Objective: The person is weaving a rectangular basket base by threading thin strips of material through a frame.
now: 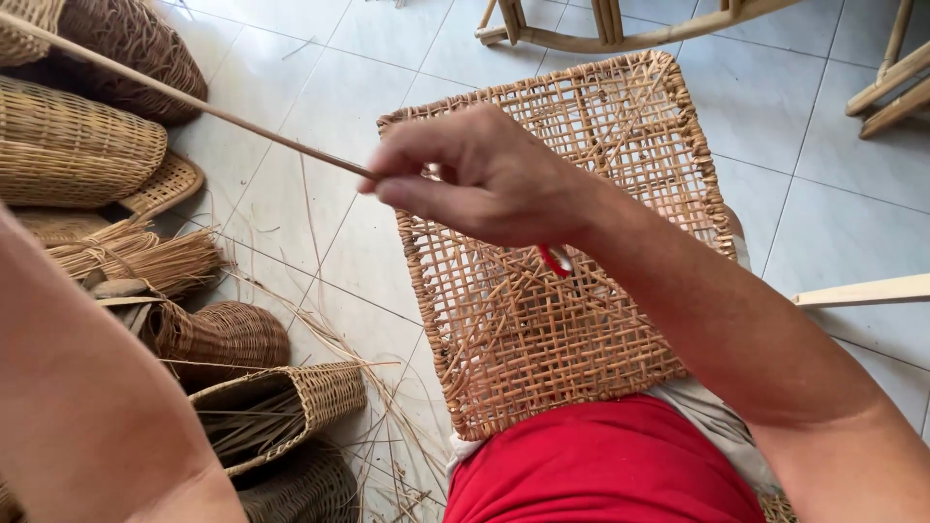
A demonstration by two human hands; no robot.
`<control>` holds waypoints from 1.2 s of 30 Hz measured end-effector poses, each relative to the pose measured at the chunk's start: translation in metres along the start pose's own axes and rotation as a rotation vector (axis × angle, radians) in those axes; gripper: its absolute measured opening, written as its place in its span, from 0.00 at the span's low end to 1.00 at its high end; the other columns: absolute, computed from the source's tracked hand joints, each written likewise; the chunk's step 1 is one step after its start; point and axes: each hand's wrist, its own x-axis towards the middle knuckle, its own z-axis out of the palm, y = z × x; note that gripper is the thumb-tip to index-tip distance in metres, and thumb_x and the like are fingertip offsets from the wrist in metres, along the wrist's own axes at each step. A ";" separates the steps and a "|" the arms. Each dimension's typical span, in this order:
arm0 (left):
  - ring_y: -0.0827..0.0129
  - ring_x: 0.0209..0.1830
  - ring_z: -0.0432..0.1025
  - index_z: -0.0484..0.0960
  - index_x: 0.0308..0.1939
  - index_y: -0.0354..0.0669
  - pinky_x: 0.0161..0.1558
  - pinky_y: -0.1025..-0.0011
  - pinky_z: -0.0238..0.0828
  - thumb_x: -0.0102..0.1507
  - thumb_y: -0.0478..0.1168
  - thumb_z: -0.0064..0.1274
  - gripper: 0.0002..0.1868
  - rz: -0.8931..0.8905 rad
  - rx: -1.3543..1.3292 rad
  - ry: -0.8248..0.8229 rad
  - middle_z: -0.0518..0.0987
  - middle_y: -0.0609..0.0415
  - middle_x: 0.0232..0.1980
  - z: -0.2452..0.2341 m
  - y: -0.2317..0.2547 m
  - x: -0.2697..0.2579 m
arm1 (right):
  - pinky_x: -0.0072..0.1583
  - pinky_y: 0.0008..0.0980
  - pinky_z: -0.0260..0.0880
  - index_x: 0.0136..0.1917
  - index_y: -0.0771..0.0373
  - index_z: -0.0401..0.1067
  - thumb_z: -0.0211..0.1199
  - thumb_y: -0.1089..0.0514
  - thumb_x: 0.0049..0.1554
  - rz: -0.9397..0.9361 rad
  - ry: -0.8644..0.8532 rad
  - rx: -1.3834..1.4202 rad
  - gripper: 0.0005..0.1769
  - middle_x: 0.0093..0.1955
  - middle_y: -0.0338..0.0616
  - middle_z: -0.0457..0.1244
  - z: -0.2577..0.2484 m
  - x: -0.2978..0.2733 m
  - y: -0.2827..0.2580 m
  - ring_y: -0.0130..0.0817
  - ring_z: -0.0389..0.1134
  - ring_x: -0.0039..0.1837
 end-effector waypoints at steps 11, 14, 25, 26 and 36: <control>0.72 0.28 0.75 0.69 0.66 0.33 0.31 0.79 0.78 0.72 0.27 0.56 0.19 -0.249 -0.585 -0.158 0.81 0.52 0.37 0.149 0.077 -0.061 | 0.27 0.17 0.47 0.56 0.54 0.78 0.51 0.40 0.70 0.251 0.038 0.382 0.21 0.50 0.39 0.72 -0.040 -0.045 0.044 0.14 0.47 0.25; 0.72 0.25 0.74 0.67 0.64 0.32 0.27 0.79 0.74 0.68 0.27 0.56 0.21 -0.283 -0.801 -0.257 0.80 0.53 0.33 0.180 0.112 -0.074 | 0.31 0.17 0.56 0.69 0.54 0.70 0.64 0.68 0.63 0.353 0.197 0.015 0.23 0.45 0.39 0.67 -0.027 -0.035 0.051 0.18 0.56 0.33; 0.69 0.31 0.76 0.77 0.55 0.37 0.33 0.74 0.79 0.74 0.28 0.54 0.07 -0.002 -0.761 -0.248 0.80 0.49 0.38 0.180 0.111 -0.067 | 0.32 0.25 0.55 0.56 0.72 0.75 0.63 0.65 0.68 -0.053 0.279 -0.210 0.06 0.37 0.44 0.67 -0.003 -0.049 0.030 0.24 0.55 0.30; 0.69 0.31 0.76 0.77 0.55 0.37 0.33 0.74 0.79 0.74 0.28 0.54 0.07 -0.004 -0.761 -0.246 0.80 0.49 0.38 0.173 0.106 -0.064 | 0.32 0.25 0.55 0.56 0.72 0.75 0.63 0.65 0.68 -0.052 0.278 -0.209 0.06 0.37 0.44 0.67 -0.003 -0.053 0.026 0.24 0.55 0.30; 0.68 0.38 0.80 0.75 0.65 0.34 0.40 0.75 0.82 0.75 0.39 0.49 0.17 -0.399 -1.235 -0.499 0.84 0.46 0.49 0.145 0.073 -0.087 | 0.43 0.19 0.73 0.55 0.70 0.75 0.68 0.69 0.61 0.123 0.284 -0.120 0.09 0.49 0.51 0.72 -0.007 -0.082 0.009 0.26 0.71 0.42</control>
